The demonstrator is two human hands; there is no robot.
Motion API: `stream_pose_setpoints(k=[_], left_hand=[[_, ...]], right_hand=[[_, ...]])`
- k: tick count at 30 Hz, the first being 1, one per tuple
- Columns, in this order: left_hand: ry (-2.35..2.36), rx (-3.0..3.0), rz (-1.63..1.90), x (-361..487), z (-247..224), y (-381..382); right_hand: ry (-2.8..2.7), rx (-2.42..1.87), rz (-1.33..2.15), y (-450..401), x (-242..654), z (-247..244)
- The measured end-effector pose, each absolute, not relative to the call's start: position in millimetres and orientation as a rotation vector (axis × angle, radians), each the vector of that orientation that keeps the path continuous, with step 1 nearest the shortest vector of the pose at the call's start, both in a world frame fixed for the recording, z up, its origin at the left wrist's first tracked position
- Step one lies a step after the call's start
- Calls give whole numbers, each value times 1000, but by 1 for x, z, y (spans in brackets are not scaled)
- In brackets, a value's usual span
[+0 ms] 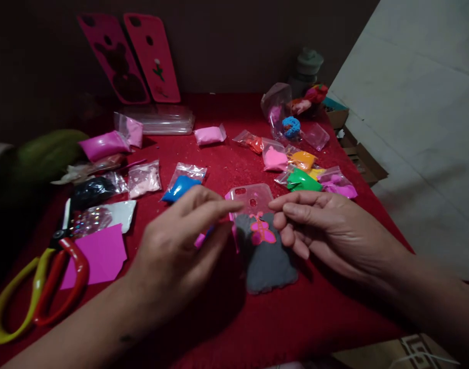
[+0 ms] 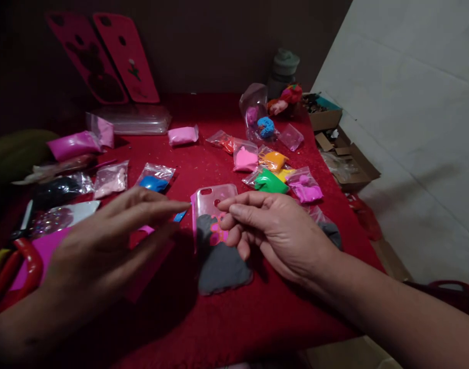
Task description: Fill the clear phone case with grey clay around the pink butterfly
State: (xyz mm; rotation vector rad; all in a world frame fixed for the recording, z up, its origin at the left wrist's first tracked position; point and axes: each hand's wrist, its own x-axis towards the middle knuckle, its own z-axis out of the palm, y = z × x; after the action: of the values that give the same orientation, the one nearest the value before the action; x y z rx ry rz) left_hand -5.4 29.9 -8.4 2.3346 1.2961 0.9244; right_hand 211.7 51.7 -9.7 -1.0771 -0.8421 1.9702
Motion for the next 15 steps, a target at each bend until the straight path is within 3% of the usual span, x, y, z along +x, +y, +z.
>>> stream_pose_setpoints(k=[6,10,15], left_hand=[[1427,2532,664,-18,-19,48],[1426,2579,477,-16,-33,49],[1495,2668,538,-15,-38,55]], right_hand=[[-1024,-1237,1873,57,222,-18],[-1456,-1342,1495,56,222,-26],[-1728,-1283,1121,63,220,-21]])
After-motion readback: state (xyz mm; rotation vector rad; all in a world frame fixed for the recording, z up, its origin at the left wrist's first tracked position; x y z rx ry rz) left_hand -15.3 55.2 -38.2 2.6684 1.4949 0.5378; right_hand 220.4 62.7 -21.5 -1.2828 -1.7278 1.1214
